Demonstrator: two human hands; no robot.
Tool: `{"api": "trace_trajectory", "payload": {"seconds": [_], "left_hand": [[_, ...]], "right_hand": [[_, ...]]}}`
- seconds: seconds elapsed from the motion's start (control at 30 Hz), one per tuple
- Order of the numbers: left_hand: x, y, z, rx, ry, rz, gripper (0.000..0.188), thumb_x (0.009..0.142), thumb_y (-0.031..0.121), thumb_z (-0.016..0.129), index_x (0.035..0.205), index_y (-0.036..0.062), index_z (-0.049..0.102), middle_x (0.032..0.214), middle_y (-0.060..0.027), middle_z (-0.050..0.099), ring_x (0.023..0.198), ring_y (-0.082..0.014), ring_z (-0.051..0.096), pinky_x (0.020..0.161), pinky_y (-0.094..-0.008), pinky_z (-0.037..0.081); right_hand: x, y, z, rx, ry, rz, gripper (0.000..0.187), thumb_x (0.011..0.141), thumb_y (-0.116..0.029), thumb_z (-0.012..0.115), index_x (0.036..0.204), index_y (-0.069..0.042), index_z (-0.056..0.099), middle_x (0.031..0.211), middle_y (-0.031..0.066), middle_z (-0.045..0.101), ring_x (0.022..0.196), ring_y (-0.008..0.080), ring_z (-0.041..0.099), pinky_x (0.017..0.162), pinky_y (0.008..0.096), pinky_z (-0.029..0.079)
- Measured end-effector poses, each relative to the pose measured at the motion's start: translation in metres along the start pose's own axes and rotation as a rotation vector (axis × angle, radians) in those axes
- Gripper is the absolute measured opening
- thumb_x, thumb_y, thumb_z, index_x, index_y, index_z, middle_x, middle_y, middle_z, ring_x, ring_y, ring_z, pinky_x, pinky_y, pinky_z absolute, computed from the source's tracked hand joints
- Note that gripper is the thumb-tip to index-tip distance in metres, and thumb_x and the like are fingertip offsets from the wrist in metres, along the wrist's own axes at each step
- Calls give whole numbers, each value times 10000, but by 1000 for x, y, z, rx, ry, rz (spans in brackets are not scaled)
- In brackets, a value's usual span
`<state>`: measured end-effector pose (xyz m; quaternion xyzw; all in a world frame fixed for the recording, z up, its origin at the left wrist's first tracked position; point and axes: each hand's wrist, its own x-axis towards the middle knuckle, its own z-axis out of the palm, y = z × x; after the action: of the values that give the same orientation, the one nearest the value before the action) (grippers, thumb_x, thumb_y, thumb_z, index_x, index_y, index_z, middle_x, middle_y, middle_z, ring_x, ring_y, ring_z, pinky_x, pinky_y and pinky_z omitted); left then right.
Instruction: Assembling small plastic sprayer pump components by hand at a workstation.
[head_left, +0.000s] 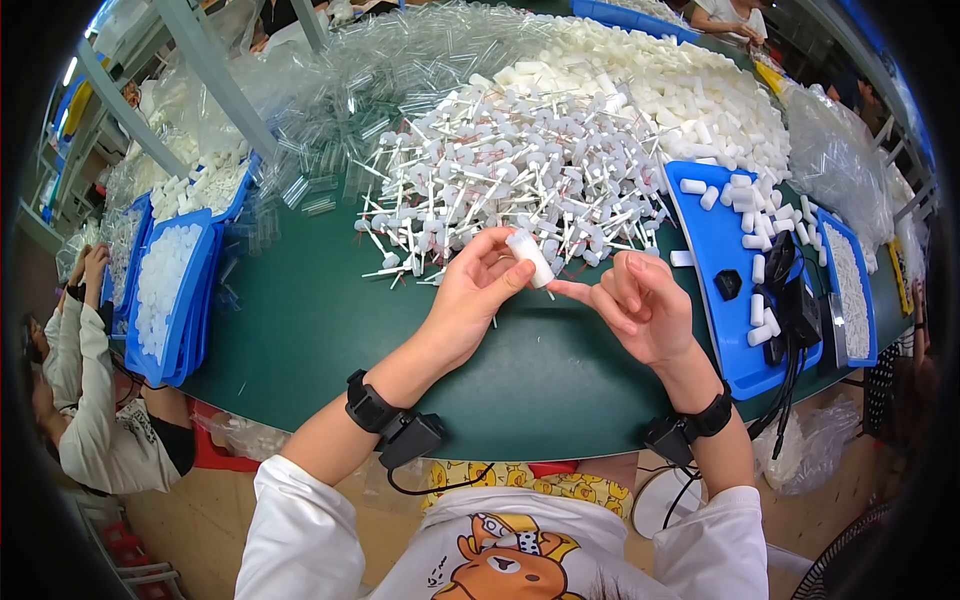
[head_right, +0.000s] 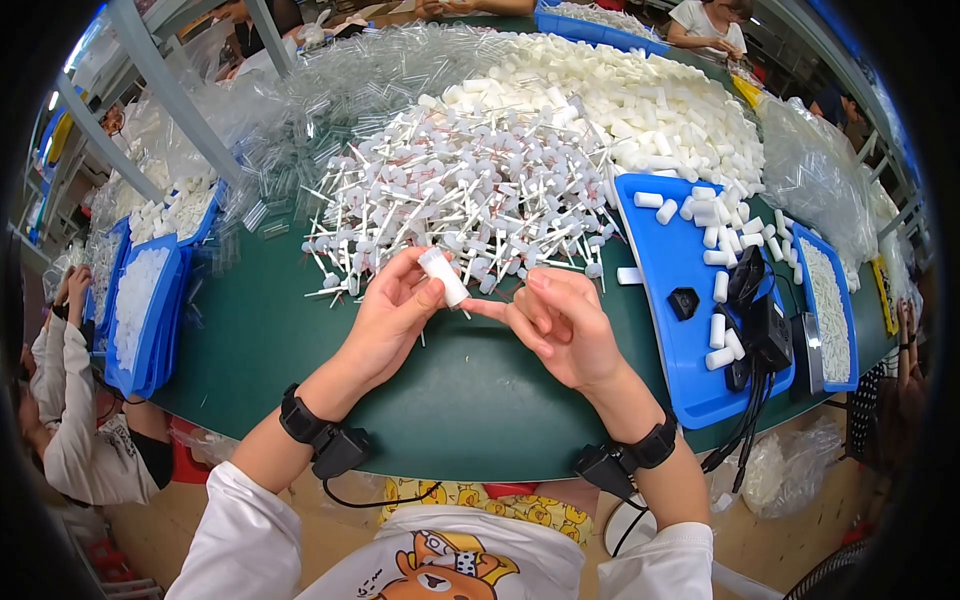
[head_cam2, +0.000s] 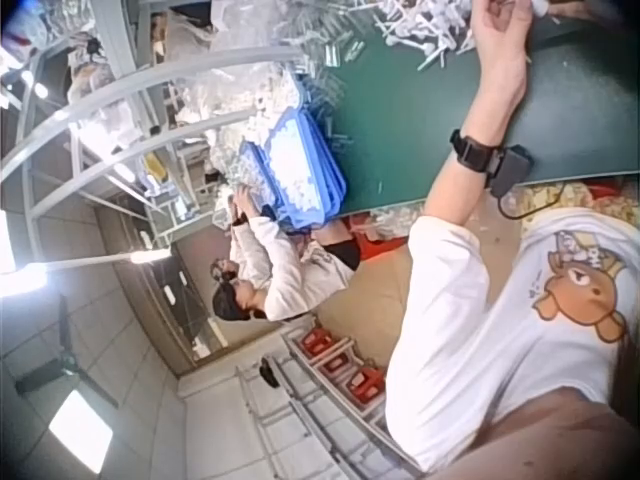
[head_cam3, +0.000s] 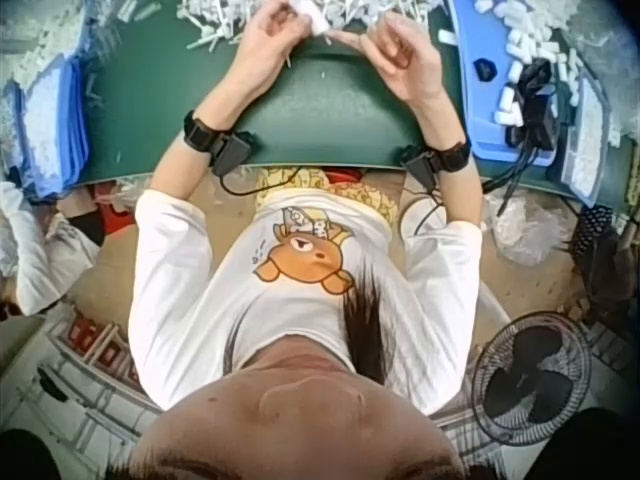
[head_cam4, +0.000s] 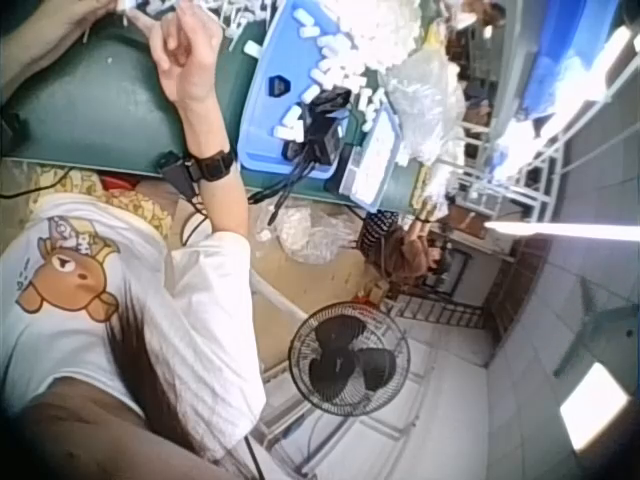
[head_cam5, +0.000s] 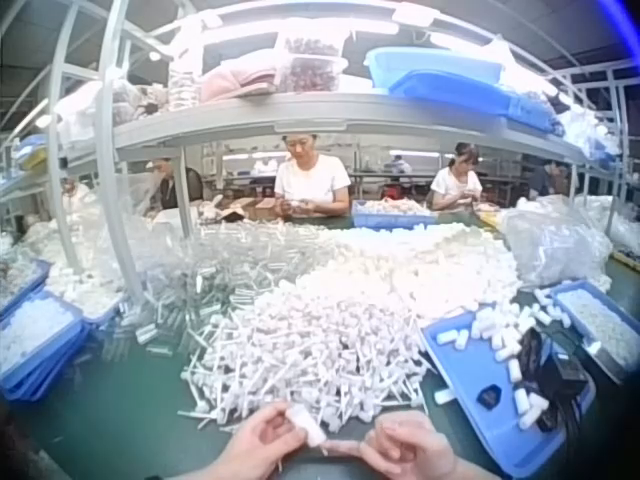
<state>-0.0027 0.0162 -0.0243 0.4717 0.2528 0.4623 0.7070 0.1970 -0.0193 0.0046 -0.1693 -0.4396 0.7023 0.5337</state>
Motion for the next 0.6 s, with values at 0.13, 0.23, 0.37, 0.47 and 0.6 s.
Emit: {"api": "trace_trajectory", "payload": {"seconds": [0.13,0.23,0.37,0.47,0.6], "left_hand": [[0,6,3,-28,-21,-29,414,887,151,576,1235,-2,412,1140,-70,515,1055,-150,512,930,-308,415],[-2,6,3,-12,-63,-49,427,887,161,576,1245,-9,414,1166,-74,509,1073,-153,508,945,-313,411],[-3,7,3,-27,-50,-34,434,888,169,574,1249,-10,413,1179,-76,505,1084,-155,504,951,-312,407],[-3,6,2,-14,-39,-36,434,890,171,572,1252,-8,412,1176,-76,509,1093,-156,500,950,-311,407],[-3,6,3,28,-38,-30,429,889,156,574,1252,-5,411,1172,-76,513,1079,-152,503,939,-305,406]], "right_hand": [[0,3,3,23,64,-14,387,923,-206,417,556,-115,334,431,-42,263,363,66,289,1020,534,310],[-1,3,4,66,138,24,398,929,-206,410,547,-131,325,421,-48,260,353,56,284,1011,530,327],[-1,1,7,143,178,53,423,940,-214,392,531,-148,307,402,-57,236,335,42,280,1005,519,343],[-1,-2,9,208,186,70,432,943,-225,388,525,-151,305,397,-58,234,326,43,277,1009,511,343],[-2,3,7,195,195,88,434,945,-223,385,524,-151,308,396,-58,235,322,46,273,1011,512,341]]}}
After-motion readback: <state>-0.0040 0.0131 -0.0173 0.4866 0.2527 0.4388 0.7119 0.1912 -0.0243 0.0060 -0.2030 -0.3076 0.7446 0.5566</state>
